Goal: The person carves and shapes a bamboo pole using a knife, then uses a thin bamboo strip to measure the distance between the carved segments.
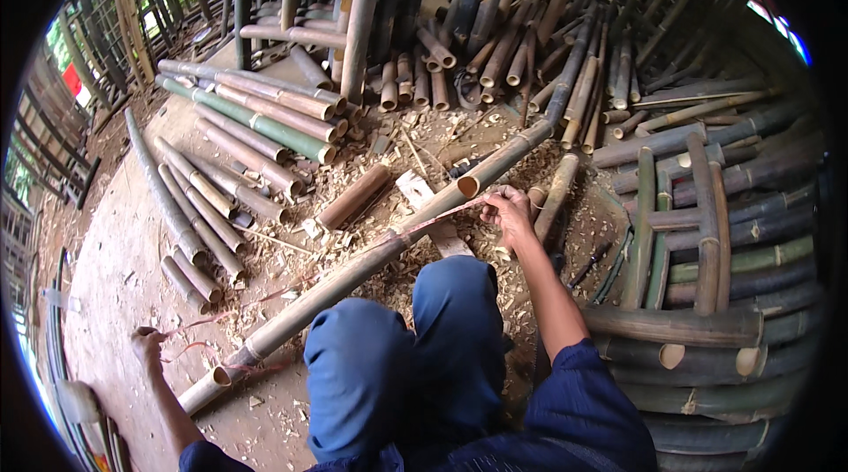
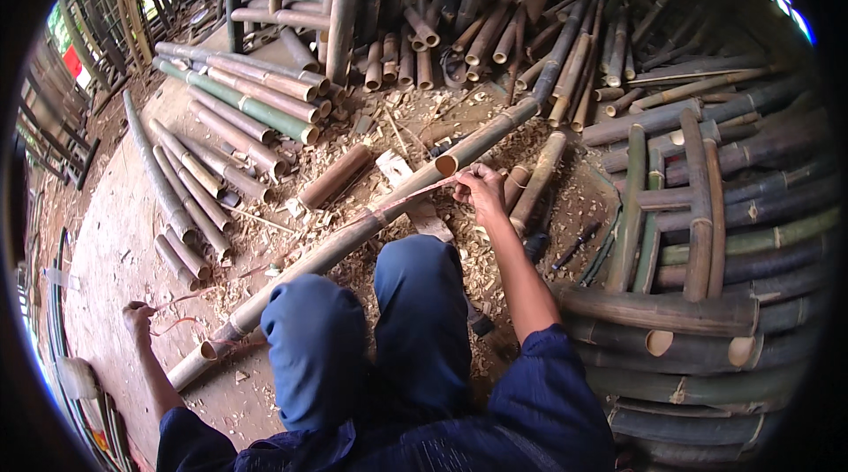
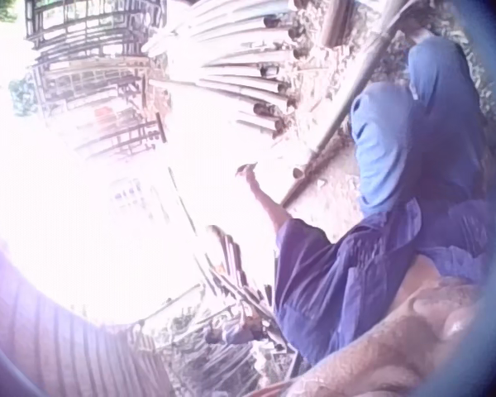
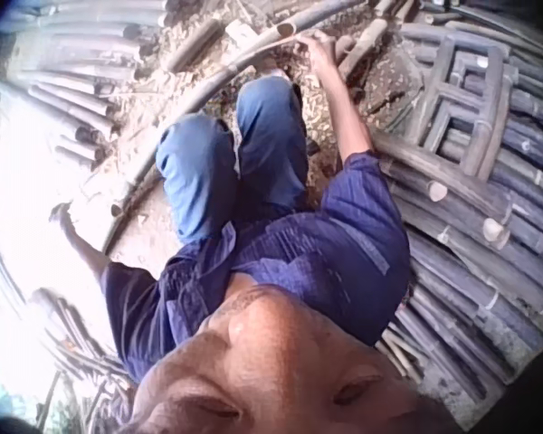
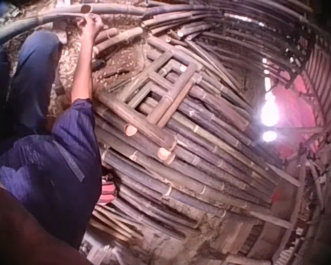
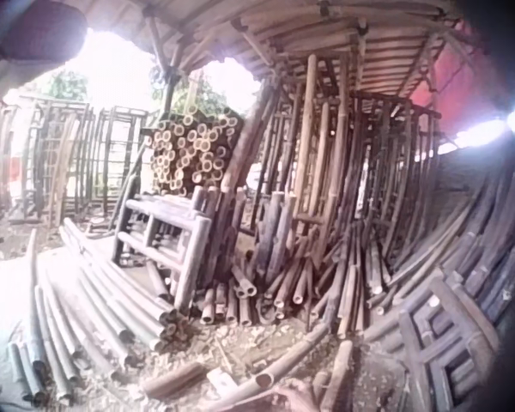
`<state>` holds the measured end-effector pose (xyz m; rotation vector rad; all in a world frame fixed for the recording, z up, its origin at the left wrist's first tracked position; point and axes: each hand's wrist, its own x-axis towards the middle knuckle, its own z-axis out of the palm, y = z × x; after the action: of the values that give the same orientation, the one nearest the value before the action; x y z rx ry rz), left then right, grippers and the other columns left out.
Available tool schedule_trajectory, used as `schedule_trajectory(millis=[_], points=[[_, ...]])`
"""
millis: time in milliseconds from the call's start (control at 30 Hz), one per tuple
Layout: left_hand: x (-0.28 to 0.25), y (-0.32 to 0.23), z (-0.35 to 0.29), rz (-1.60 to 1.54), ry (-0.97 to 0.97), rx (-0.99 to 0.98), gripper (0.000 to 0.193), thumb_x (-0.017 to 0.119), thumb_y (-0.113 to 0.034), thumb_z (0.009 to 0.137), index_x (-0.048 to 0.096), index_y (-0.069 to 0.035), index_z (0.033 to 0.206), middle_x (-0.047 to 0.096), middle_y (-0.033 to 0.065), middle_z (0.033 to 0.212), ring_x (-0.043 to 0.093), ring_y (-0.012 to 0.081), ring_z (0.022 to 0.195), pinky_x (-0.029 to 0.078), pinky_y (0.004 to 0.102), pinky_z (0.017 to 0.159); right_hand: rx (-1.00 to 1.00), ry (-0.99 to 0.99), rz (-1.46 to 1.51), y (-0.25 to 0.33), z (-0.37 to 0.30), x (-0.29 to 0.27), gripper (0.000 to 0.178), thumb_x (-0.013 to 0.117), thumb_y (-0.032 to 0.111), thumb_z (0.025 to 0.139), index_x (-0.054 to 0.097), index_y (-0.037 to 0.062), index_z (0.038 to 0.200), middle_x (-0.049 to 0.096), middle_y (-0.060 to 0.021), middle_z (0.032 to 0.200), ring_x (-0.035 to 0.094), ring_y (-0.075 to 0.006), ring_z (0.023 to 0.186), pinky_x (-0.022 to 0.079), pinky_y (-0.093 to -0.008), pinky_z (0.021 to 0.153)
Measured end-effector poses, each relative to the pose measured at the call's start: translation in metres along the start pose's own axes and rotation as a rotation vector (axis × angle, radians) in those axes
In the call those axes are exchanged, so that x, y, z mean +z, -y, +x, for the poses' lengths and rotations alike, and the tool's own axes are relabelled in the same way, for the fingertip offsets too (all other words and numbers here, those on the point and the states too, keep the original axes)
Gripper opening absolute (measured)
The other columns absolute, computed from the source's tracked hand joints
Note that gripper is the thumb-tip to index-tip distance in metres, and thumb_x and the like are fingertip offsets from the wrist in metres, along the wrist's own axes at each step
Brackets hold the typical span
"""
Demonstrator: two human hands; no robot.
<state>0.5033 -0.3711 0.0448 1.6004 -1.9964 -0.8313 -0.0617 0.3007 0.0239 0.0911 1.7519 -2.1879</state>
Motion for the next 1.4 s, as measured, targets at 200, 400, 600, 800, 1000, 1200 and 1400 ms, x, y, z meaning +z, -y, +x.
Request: schedule_trajectory(millis=[200,400,600,800,1000,1200,1400], points=[[0.037,0.03,-0.038,0.092,0.068,-0.138,0.017,0.069,-0.001,0.067,0.07,0.002,0.083,0.066,0.009,0.063,0.054,0.0142,0.046,0.042,0.0309,0.042,0.007,-0.098,-0.315,-0.069,0.068,0.001,0.005,0.071,0.008,0.092,0.066,0.006,0.09,0.065,0.0003,0.075,0.06,-0.008,0.061,0.057,-0.0265,0.055],[0.066,0.038,-0.07,0.116,0.106,-0.246,0.016,0.072,-0.001,0.066,0.07,0.0,0.082,0.063,0.0067,0.061,0.054,0.0147,0.046,0.042,0.0315,0.042,-0.055,-0.299,-0.338,-0.103,0.082,0.0,0.007,0.075,0.012,0.092,0.071,0.0058,0.093,0.062,0.0037,0.074,0.054,-0.0047,0.058,0.052,-0.0234,0.05],[0.082,0.061,-0.081,0.104,0.096,-0.362,0.014,0.074,-0.001,0.068,0.069,-0.002,0.082,0.063,0.0064,0.062,0.052,0.014,0.045,0.038,0.0311,0.039,0.026,-0.333,-0.133,-0.104,0.081,-0.002,0.01,0.08,0.014,0.089,0.072,0.0085,0.09,0.063,0.0041,0.072,0.053,-0.0037,0.055,0.051,-0.0228,0.048],[0.088,0.083,-0.082,0.097,0.053,-0.415,0.017,0.075,0.0,0.069,0.071,-0.003,0.085,0.064,0.0065,0.063,0.055,0.015,0.048,0.039,0.0316,0.039,0.025,-0.362,-0.082,-0.104,0.079,0.005,0.011,0.08,0.014,0.088,0.071,0.0071,0.09,0.062,0.004,0.072,0.052,-0.0034,0.055,0.049,-0.0216,0.047],[0.085,0.086,-0.084,0.12,0.04,-0.501,0.02,0.076,-0.002,0.07,0.071,-0.005,0.089,0.064,0.006,0.066,0.056,0.016,0.05,0.042,0.0317,0.041,-0.009,-0.388,-0.12,-0.107,0.077,0.008,0.01,0.079,0.016,0.089,0.073,0.0086,0.091,0.059,0.0063,0.07,0.051,-0.0027,0.054,0.048,-0.0214,0.048],[0.078,0.101,-0.084,0.061,0.044,-0.424,0.019,0.074,-0.001,0.07,0.071,-0.005,0.089,0.065,0.0055,0.067,0.056,0.0154,0.05,0.042,0.0307,0.042,0.041,-0.432,-0.129,-0.106,0.081,0.016,0.018,0.083,0.022,0.087,0.073,0.0087,0.094,0.06,0.0063,0.073,0.049,-0.0034,0.055,0.042,-0.02,0.046],[0.085,0.113,-0.089,-0.115,0.058,-0.465,0.021,0.073,0.001,0.069,0.07,-0.004,0.09,0.065,0.0057,0.069,0.056,0.0148,0.05,0.041,0.0288,0.043,0.116,-0.457,-0.087,-0.108,0.088,0.012,0.023,0.084,0.025,0.085,0.075,0.0102,0.101,0.065,0.0056,0.081,0.048,-0.0053,0.057,0.038,-0.0213,0.045]])
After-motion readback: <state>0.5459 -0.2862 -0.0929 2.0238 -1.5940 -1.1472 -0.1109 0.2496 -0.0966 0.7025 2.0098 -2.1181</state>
